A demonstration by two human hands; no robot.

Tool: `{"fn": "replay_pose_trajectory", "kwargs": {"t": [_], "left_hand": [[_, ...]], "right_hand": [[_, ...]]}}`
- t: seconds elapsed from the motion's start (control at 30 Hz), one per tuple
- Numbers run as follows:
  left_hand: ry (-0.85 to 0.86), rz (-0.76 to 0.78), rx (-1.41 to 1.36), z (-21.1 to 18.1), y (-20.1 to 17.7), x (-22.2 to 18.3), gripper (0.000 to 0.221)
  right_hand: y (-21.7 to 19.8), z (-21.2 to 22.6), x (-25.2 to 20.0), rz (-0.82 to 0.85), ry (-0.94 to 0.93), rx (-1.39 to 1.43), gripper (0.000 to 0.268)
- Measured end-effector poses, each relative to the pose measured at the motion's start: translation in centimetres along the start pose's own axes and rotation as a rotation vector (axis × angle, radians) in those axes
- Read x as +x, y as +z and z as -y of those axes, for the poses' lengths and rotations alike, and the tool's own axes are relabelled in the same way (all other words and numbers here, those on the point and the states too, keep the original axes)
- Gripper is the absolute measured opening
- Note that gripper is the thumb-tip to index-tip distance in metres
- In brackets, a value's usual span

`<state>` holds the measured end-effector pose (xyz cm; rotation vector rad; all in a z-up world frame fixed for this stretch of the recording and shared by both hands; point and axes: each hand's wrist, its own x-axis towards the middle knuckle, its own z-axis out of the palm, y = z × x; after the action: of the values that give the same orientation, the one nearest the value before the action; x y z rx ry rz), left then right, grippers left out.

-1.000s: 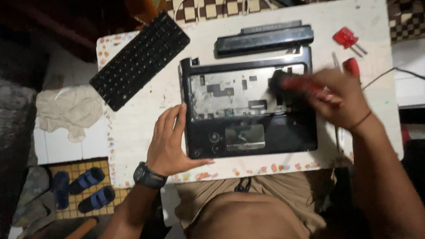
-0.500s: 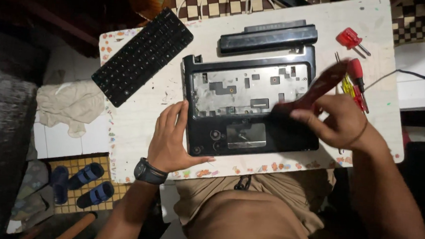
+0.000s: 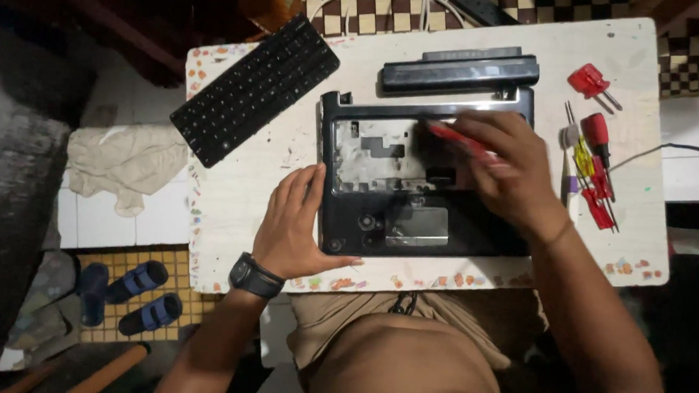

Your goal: Disassembling a laptop to clean internal components using a screwdriver and a brush

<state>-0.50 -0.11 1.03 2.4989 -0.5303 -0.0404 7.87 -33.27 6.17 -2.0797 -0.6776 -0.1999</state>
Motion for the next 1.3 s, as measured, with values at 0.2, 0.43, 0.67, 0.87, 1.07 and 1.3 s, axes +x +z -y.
{"fn": "replay_pose_trajectory", "kwargs": {"t": [0.2,0.43,0.67,0.87,1.07,1.3], "left_hand": [[0.0,0.007,0.024,0.2,-0.1,0.2,0.148],[0.0,0.013,0.016,-0.2,-0.4,0.2,0.147],[-0.018,0.03,-0.006,0.1,-0.1,0.3,0.147],[-0.001,0.014,0.014,0.1,-0.2,0.3,0.146],[-0.028,0.057,0.033,0.1,-0.1,0.8,0.137],[-0.042,0.026,0.049,-0.2,-0.5,0.2,0.145]], "right_hand": [[2.8,3.3,-0.6,0.237,-0.084,0.206,0.011],[1.5,2.0,0.4,0.173,-0.012,-0.115,0.029],[1.9,4.9,1.9,0.218,-0.163,0.184,0.012],[2.3,7.1,4.1,0.398,-0.025,0.047,0.019],[9.8,3.5,5.7,0.262,-0.157,0.207,0.021],[11.5,-1.5,8.0,-0.035,-0.324,-0.016,0.058]]}}
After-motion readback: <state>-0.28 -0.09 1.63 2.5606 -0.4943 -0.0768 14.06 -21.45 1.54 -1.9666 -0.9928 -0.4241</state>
